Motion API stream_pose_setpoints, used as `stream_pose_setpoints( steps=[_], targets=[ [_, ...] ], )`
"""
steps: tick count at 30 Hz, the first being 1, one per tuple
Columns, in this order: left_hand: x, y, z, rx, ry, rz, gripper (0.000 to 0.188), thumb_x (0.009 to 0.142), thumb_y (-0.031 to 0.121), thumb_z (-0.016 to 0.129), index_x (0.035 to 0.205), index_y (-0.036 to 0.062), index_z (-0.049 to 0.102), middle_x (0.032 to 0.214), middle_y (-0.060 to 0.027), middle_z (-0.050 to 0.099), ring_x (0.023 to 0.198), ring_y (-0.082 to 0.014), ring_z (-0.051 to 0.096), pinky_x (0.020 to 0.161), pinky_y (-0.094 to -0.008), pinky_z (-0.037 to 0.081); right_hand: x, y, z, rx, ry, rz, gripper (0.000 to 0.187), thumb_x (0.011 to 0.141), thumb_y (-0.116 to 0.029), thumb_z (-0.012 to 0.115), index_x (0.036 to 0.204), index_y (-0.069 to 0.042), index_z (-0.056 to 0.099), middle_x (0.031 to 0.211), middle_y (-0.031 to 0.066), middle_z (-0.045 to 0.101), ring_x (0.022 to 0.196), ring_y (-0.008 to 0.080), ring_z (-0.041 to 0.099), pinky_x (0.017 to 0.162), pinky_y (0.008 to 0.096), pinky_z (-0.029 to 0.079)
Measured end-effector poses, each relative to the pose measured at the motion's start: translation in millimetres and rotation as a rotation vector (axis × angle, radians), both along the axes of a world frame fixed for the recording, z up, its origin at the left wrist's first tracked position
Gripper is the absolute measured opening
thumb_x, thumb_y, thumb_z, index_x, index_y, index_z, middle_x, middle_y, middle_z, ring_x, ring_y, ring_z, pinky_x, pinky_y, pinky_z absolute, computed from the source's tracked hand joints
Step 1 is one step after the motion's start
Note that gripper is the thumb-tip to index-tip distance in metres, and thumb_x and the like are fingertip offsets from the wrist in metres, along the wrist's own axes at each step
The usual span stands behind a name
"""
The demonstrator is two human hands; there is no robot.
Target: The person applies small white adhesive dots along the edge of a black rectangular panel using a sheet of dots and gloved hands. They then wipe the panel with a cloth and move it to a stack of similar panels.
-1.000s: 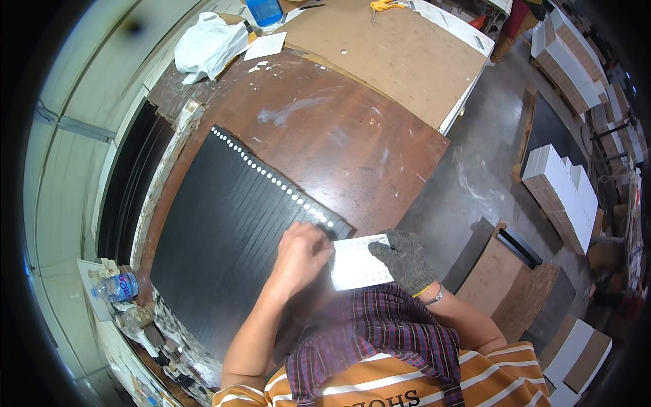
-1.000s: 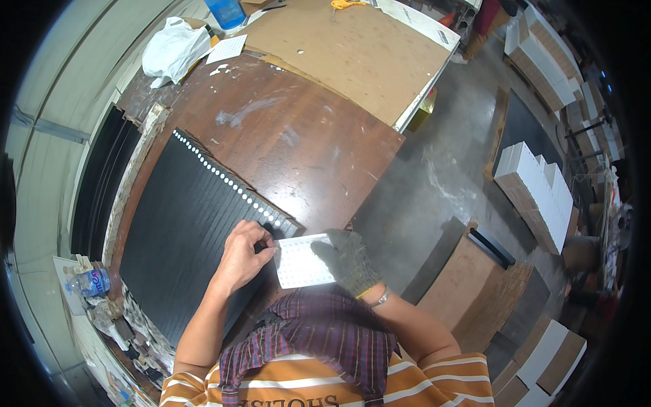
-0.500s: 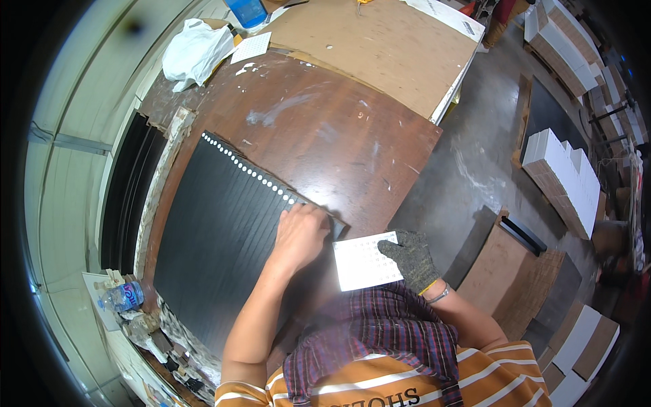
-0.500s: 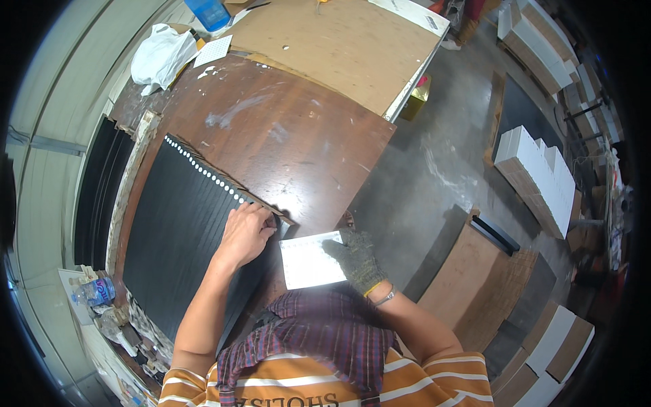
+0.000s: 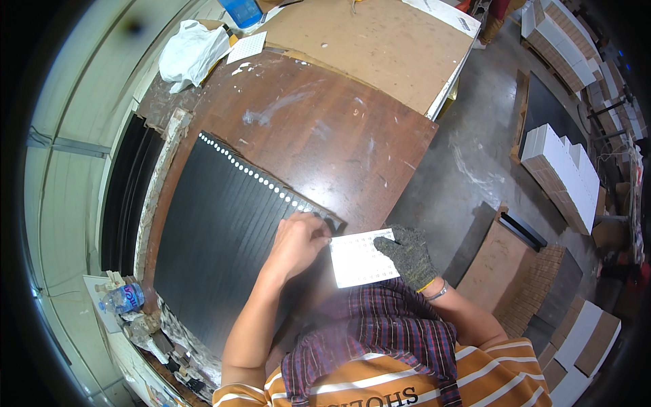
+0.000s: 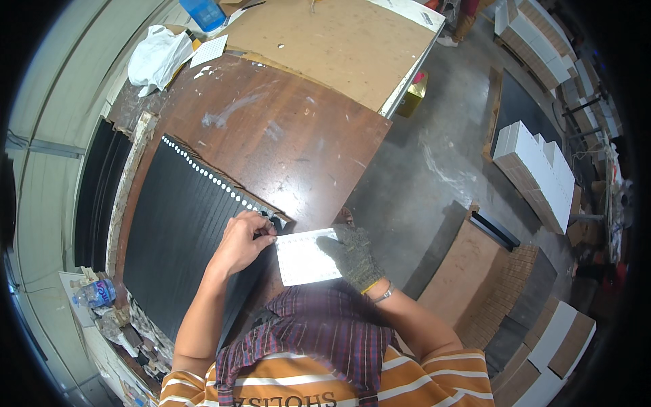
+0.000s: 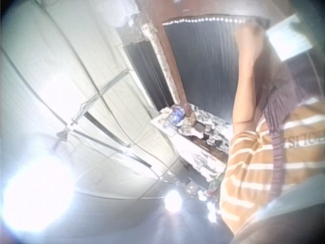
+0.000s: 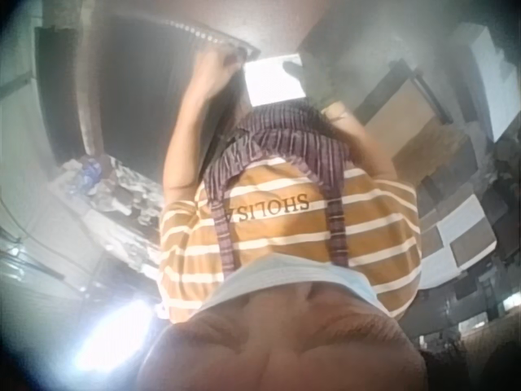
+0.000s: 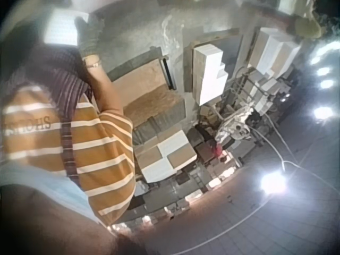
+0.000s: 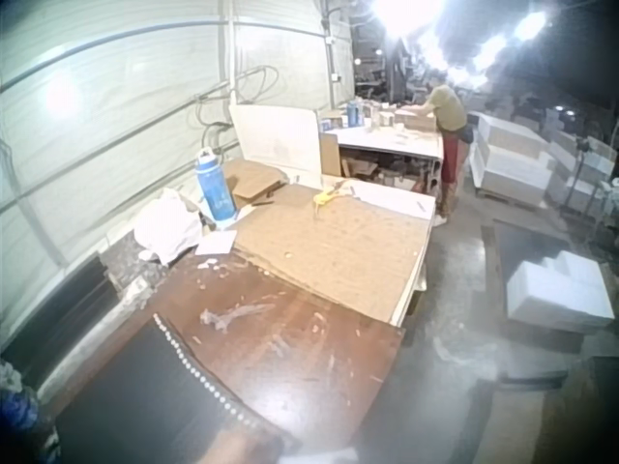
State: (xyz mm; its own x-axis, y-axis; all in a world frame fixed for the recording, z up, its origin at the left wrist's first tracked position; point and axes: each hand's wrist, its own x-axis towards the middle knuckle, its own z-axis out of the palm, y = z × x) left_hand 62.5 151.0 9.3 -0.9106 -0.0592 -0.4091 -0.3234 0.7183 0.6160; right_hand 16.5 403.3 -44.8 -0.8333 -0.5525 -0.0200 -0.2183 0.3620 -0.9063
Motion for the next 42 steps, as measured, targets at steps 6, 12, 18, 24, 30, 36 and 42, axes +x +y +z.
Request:
stream_pose_setpoints(
  steps=[6, 12, 18, 24, 30, 36, 42],
  targets=[
    [9, 0, -4, -0.025, 0.074, -0.052, 0.008, 0.079, 0.006, 0.071, 0.087, 0.0020, 0.072, 0.091, -0.0132, 0.070, 0.097, -0.0316, 0.063, 0.089, -0.0424, 0.048, 2, 1, 4, -0.036, 0.070, 0.084, 0.020, 0.090, -0.017, 0.072, 0.093, 0.003, 0.071, 0.081, 0.0204, 0.067, 0.072, 0.0321, 0.066, 0.066, 0.0414, 0.051],
    [13, -4, -5, -0.048, 0.119, -0.127, 0.010, 0.078, 0.008, 0.076, 0.085, 0.0028, 0.072, 0.085, -0.0100, 0.067, 0.090, -0.0275, 0.061, 0.083, -0.0388, 0.049, 3, 6, -3, -0.010, 0.299, 0.196, 0.022, 0.083, -0.008, 0.073, 0.105, -0.009, 0.072, 0.100, 0.0149, 0.069, 0.088, 0.0334, 0.067, 0.074, 0.0443, 0.053],
    [17, -2, -4, -0.028, 0.149, -0.084, 0.010, 0.076, 0.006, 0.077, 0.083, 0.0017, 0.071, 0.085, -0.0105, 0.067, 0.090, -0.0283, 0.061, 0.083, -0.0386, 0.049, 6, 7, -8, -0.007, 0.378, 0.166, 0.024, 0.084, -0.007, 0.071, 0.108, -0.008, 0.070, 0.098, 0.0156, 0.069, 0.085, 0.0325, 0.067, 0.072, 0.0437, 0.053],
    [20, 3, -4, -0.043, 0.219, -0.042, 0.010, 0.076, 0.004, 0.077, 0.082, 0.0008, 0.070, 0.086, -0.0110, 0.066, 0.091, -0.0287, 0.060, 0.082, -0.0389, 0.049, 2, 2, 3, -0.006, 0.108, 0.103, 0.024, 0.090, -0.019, 0.072, 0.091, 0.005, 0.069, 0.080, 0.0193, 0.069, 0.070, 0.0274, 0.068, 0.065, 0.0383, 0.051],
    [18, 0, -4, -0.031, 0.196, -0.017, 0.011, 0.077, 0.004, 0.076, 0.086, 0.0001, 0.070, 0.086, -0.0114, 0.065, 0.091, -0.0295, 0.059, 0.081, -0.0400, 0.049, 4, 2, 1, 0.006, -0.278, -0.057, 0.024, 0.089, -0.016, 0.073, 0.099, 0.006, 0.070, 0.083, 0.0171, 0.072, 0.072, 0.0212, 0.069, 0.066, 0.0355, 0.053],
    [3, 6, -6, -0.195, 0.176, -0.163, 0.008, 0.080, 0.006, 0.074, 0.086, 0.0025, 0.071, 0.092, -0.0107, 0.067, 0.095, -0.0296, 0.059, 0.086, -0.0410, 0.045, 7, 11, -15, -0.069, -0.023, -0.008, 0.013, 0.091, -0.015, 0.068, 0.090, -0.003, 0.072, 0.077, 0.0130, 0.064, 0.068, 0.0287, 0.062, 0.063, 0.0421, 0.047],
    [-10, 10, -9, -0.303, 0.215, -0.207, 0.009, 0.079, 0.007, 0.075, 0.087, 0.0044, 0.072, 0.095, -0.0092, 0.069, 0.099, -0.0282, 0.060, 0.087, -0.0402, 0.043, 9, 15, -20, -0.067, 0.090, 0.003, 0.009, 0.091, -0.013, 0.067, 0.090, -0.006, 0.073, 0.079, 0.0111, 0.065, 0.071, 0.0291, 0.063, 0.063, 0.0428, 0.046]
  ],
)
